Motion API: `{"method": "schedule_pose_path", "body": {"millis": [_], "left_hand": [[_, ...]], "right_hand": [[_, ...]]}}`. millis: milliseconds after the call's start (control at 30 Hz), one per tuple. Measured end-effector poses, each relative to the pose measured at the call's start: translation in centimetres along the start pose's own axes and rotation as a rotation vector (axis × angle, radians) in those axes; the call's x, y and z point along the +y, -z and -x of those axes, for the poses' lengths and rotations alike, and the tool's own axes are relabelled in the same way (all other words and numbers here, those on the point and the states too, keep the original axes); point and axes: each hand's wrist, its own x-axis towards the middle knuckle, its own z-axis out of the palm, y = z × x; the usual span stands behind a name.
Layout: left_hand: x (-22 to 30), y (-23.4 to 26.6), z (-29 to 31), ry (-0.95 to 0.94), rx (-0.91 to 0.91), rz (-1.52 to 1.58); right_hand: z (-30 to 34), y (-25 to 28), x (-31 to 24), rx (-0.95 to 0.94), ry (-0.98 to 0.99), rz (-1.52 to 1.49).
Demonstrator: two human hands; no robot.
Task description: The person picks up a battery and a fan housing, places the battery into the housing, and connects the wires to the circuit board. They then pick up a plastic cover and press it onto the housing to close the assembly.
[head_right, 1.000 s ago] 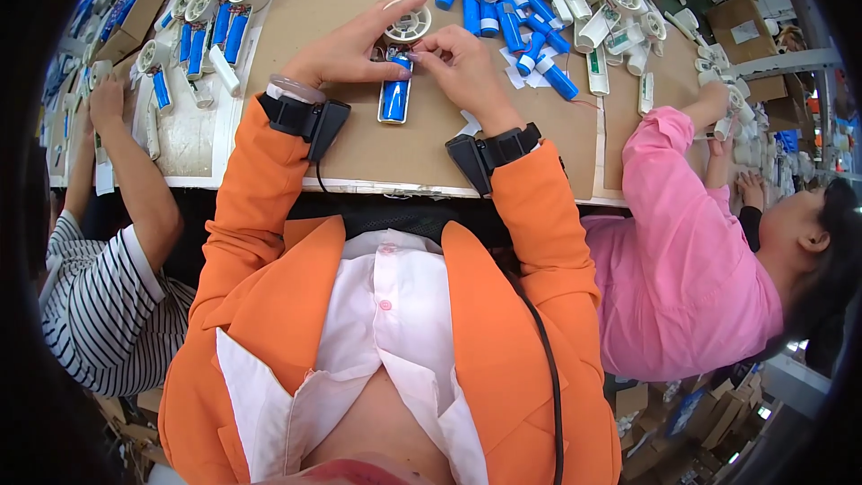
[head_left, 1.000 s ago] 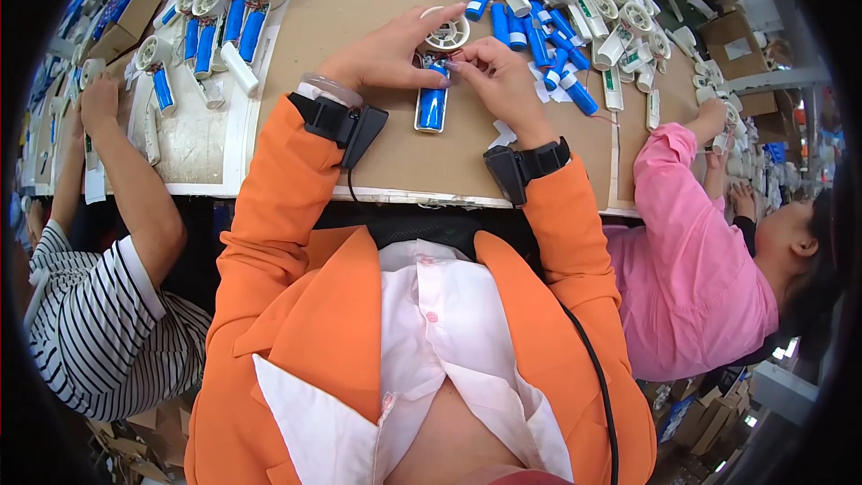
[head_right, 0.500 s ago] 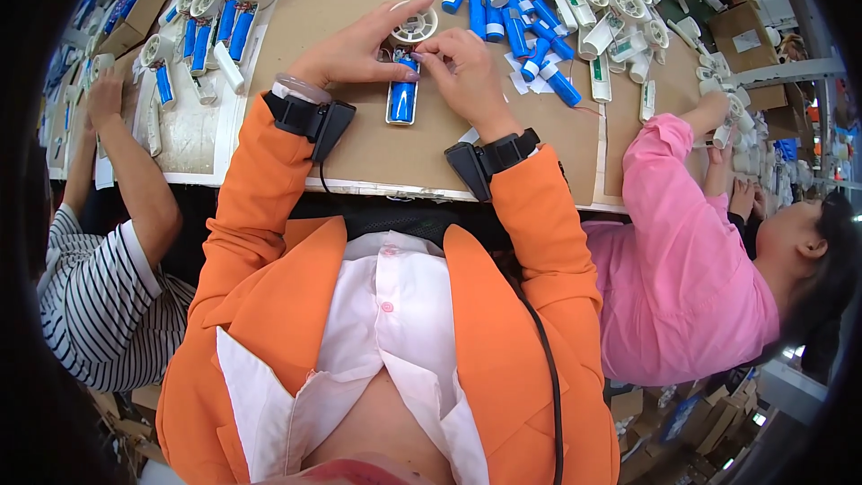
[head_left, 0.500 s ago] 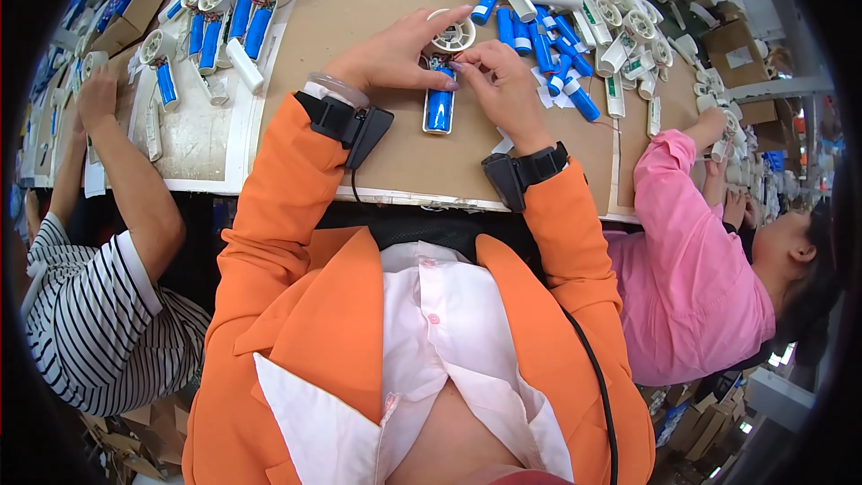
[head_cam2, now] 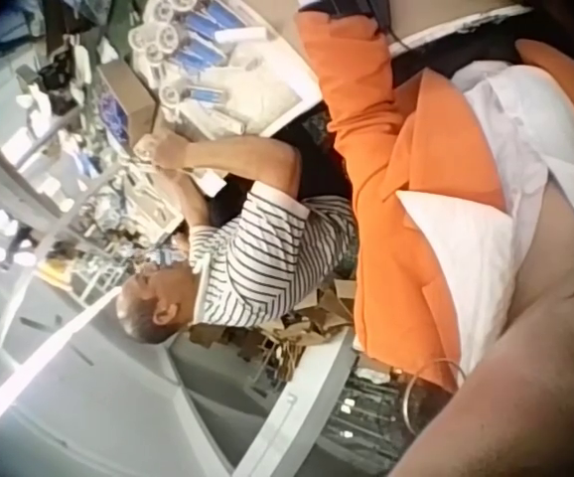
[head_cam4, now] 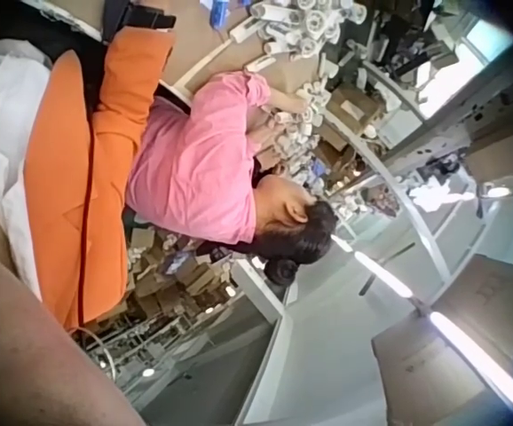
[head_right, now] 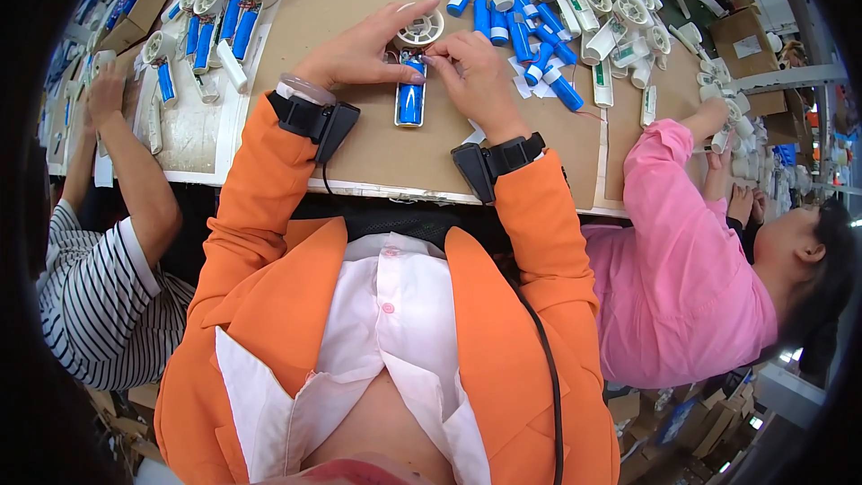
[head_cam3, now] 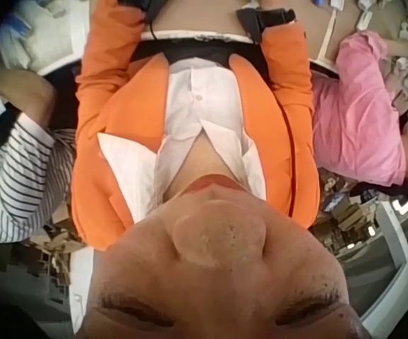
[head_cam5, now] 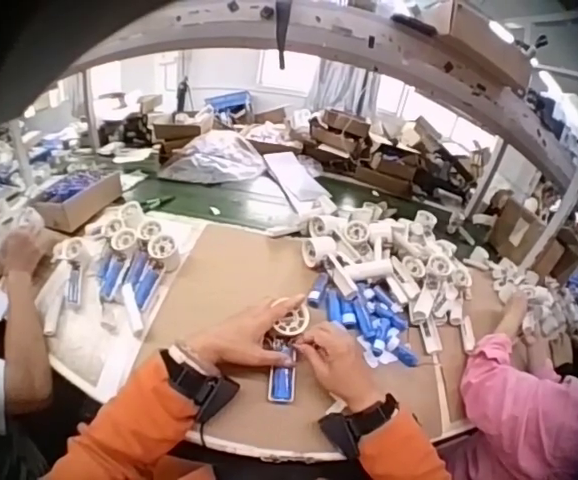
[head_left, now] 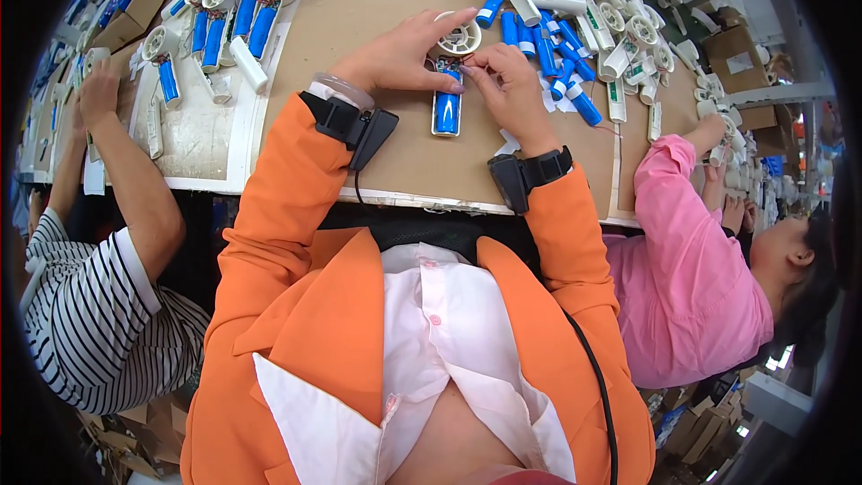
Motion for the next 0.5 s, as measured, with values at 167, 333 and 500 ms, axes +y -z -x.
{"method": "schedule_pose_path", "body": {"millis": [167,333,500], "left_hand": [[-0.06,-0.01,-0.04,0.008,-0.007,0.002],[-0.55,-0.27,-0.05,-0.038,0.035,-0.015],[-0.49,-0.23,-0.08,-0.041,0.035,-0.014]], "right_hand": [[-0.09,-0.18,-0.04,0.03,0.019,0.004],[-0.18,-0.45,-0.06,0.075,0.073,0.018],[-0.22,-0.27,0.04,0.077,0.115,0.075]]}}
